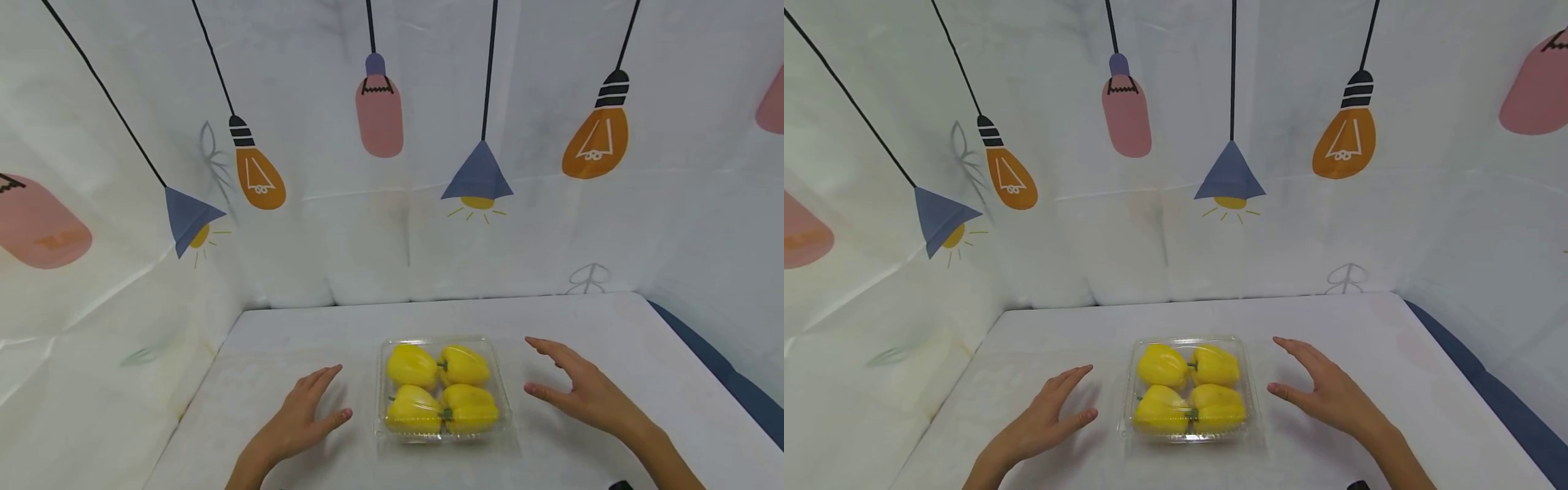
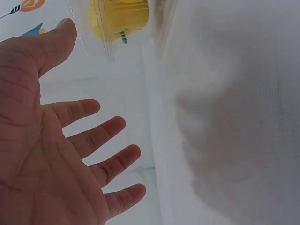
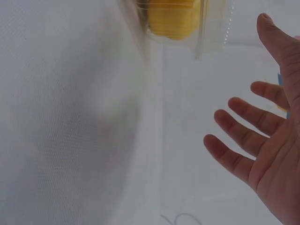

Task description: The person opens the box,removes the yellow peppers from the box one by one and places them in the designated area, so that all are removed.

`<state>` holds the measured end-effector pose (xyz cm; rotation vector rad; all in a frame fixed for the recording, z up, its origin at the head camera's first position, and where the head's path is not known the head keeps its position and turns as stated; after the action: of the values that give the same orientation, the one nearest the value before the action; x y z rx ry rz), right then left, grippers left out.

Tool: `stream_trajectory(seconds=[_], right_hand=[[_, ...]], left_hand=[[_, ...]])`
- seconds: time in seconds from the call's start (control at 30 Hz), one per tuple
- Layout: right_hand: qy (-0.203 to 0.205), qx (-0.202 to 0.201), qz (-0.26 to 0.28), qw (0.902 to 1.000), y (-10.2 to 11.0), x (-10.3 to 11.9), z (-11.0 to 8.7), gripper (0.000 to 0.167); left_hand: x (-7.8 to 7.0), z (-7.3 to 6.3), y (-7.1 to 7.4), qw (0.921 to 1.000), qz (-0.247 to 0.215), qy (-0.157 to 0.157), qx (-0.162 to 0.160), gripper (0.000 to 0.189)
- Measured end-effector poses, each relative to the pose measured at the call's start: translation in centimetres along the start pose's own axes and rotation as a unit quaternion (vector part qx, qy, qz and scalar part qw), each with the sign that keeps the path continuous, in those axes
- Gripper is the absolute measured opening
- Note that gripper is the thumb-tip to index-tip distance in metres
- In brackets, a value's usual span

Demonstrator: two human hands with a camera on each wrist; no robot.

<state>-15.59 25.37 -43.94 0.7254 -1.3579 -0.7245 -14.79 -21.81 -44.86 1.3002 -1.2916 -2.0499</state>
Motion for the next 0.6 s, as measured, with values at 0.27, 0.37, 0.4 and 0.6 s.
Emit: stream_trajectory(seconds=[0.27,0.37,0.4,0.6], right_hand=[[0.010,0.001,0.003,1.0000,-0.32,0.35,-0.39,0.072],[0.015,0.001,0.000,0.9999,-0.51,0.53,-0.53,0.073],[0.020,0.002,-0.001,0.9998,-0.56,0.59,-0.58,0.073],[0.028,0.009,0.000,0.9996,-0.87,0.88,-0.91,0.073]], left_hand=[[-0.52,0.05,-0.29,0.9973,-0.063,-0.016,0.032,0.070],[-0.70,0.16,-0.44,0.9959,-0.079,-0.024,0.038,0.071],[-0.75,0.20,-0.51,0.9953,-0.084,-0.028,0.039,0.071],[-0.88,0.44,-0.97,0.9921,-0.111,-0.037,0.048,0.073]])
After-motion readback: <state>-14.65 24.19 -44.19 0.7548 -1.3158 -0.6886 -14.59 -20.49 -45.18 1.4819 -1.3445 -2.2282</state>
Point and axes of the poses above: each hand's wrist, its own z-axis towards the middle knuckle, its own y-axis out of the back of the hand, x = y × z, the point moved 1 cm from there along z, towards the middle knuckle, and after that the axes turned 15 degrees about -y, right-handed, at the moved point
